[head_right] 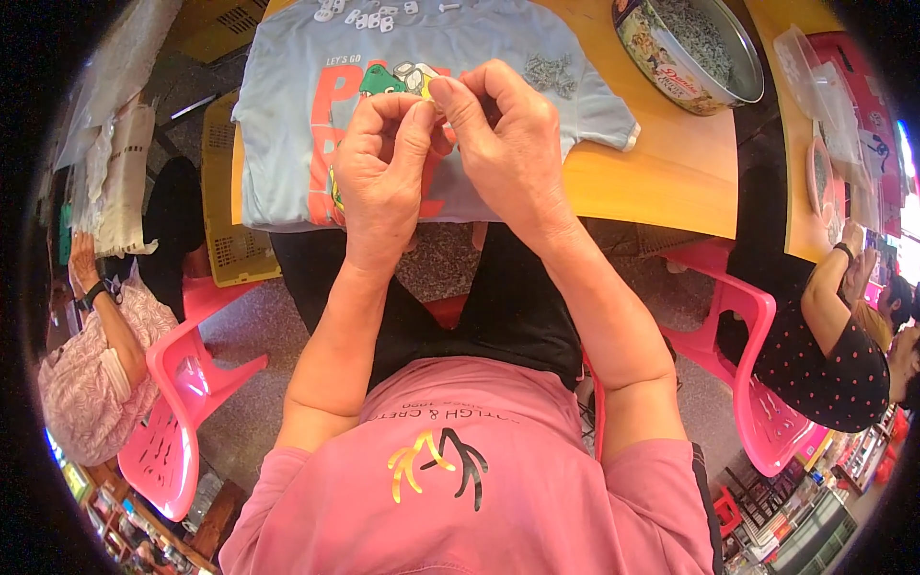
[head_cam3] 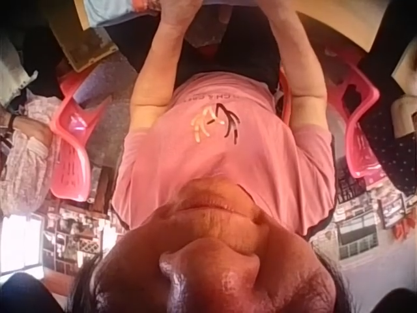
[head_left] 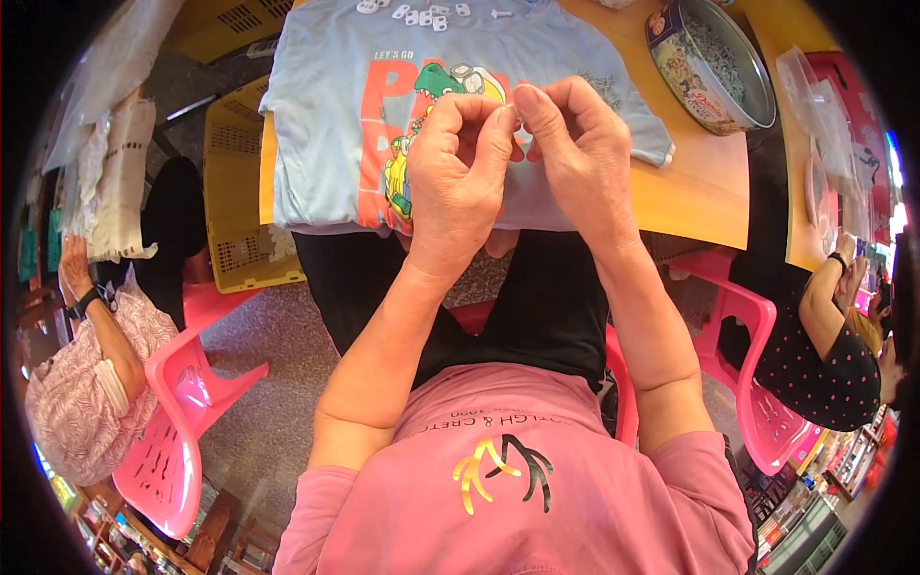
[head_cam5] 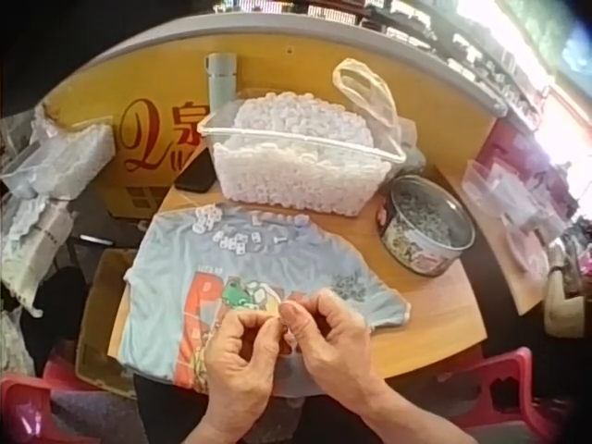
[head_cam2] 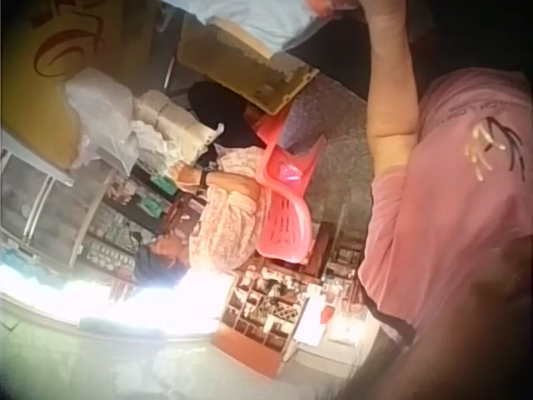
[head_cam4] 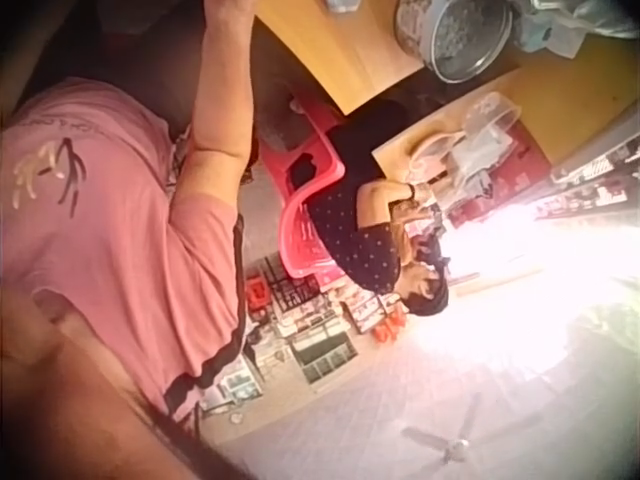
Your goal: Attaching small white plastic snaps or buttons to a light blue t-shirt at a workstation.
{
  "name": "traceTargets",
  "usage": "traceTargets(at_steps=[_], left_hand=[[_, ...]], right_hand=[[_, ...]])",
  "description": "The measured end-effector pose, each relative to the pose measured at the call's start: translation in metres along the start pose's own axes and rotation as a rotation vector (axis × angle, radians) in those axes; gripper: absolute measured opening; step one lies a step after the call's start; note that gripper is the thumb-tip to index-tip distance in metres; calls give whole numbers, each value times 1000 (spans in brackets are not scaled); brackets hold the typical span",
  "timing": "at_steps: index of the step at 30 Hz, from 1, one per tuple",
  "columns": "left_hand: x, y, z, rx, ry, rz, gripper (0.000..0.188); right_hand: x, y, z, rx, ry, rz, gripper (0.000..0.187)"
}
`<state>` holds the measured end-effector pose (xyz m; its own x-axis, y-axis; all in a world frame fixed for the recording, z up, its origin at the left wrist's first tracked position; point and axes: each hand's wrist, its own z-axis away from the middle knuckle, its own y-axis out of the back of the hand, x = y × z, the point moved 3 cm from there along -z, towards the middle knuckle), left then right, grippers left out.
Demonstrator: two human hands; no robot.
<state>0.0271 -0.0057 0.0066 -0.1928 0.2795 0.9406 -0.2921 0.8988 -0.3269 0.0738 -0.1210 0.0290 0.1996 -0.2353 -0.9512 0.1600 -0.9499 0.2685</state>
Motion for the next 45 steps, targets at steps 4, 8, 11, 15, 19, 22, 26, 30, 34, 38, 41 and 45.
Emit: traceTargets(at_steps=[4, 8, 11, 15, 19, 22, 26, 30, 34, 38, 41, 45], left_hand=[[-2, 1, 0, 27, -27, -10, 9], [-2, 3, -4, 40, -27, -20, 10], [-3, 6, -6, 20, -2, -6, 12], [-4, 6, -6, -35, -25, 34, 12], [-1, 5, -5, -50, -1, 13, 11], [-2, 6, -6, -49, -15, 52, 11], [0, 6, -4, -70, -38, 10, 10], [0, 7, -4, -81, -58, 36, 11], [0, 7, -4, -121, -66, 43, 12], [-3, 10, -5, -104, -26, 36, 11], [-5, 10, -6, -97, -9, 86, 11], [-6, 10, -5, -102, -24, 115, 10]], right_hand=[[3, -11, 5, 87, 91, -27, 19], [9, -16, 5, 164, 122, -8, 17], [0, -13, 2, 127, 137, 41, 18], [-6, -1, -2, 4, 17, 3, 20], [-14, 19, -11, -146, 35, 25, 23], [-16, 27, -10, -227, 88, 115, 22], [-9, 21, -3, -283, 119, 157, 19], [-12, 18, -1, -262, 10, 55, 17], [-12, 18, -3, -282, -59, -54, 16], [-11, 17, -3, -277, -43, -88, 15], [-11, 15, -2, -276, -31, -79, 15], [-13, 18, -5, -280, 136, 56, 15]])
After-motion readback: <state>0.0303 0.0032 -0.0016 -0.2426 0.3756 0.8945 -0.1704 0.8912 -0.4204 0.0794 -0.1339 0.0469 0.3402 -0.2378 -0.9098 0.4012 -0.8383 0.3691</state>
